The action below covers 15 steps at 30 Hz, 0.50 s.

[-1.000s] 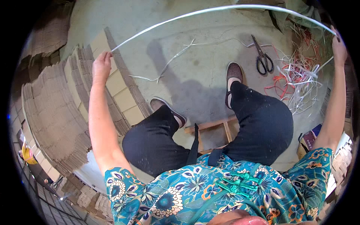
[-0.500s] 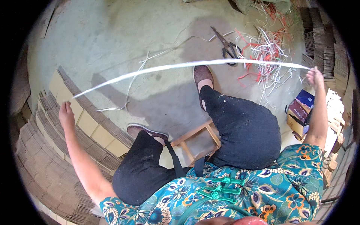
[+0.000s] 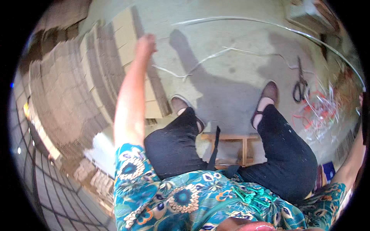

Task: The person sits on the floor and bundles stacks of flat cardboard pieces using white plastic ties. They pull ties from a pile, wrap them around the stacks, tie knots, and trim excess with scissors. The person repeatedly lifts and repositions stacks to secure them.

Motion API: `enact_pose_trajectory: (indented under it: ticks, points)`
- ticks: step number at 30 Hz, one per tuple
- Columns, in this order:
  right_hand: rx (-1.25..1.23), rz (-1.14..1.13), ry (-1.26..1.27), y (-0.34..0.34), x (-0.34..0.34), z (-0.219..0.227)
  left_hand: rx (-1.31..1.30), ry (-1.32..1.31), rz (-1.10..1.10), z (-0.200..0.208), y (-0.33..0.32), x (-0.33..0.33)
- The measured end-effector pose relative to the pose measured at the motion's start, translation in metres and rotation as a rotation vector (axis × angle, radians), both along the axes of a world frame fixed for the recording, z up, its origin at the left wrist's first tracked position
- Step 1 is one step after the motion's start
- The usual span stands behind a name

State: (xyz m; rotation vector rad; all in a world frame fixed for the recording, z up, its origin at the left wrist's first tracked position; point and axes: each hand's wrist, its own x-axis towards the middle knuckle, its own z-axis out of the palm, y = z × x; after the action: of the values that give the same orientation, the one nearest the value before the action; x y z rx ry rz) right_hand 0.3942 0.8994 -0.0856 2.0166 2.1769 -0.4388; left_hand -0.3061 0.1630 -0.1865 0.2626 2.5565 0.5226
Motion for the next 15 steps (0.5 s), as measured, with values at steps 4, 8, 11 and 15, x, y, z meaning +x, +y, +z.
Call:
enact_pose_trajectory:
  ticks: [4, 8, 11, 15]
  points:
    - [0.148, 0.355, -0.308, -0.094, -0.057, -0.087, -0.097, 0.144, -0.156, -0.019, -0.027, 0.016]
    - [0.211, 0.691, -0.274, -0.179, -0.153, -0.110, -0.010, 0.186, -0.187, -0.013, -0.072, 0.048]
    - [0.032, 0.895, -0.091, -0.248, -0.238, -0.091, -0.003, 0.168, -0.100, 0.023, -0.108, 0.069]
    - [-0.535, 1.028, 0.169, -0.367, -0.388, -0.042, -0.022, 0.303, -0.007, 0.059, -0.182, 0.105]
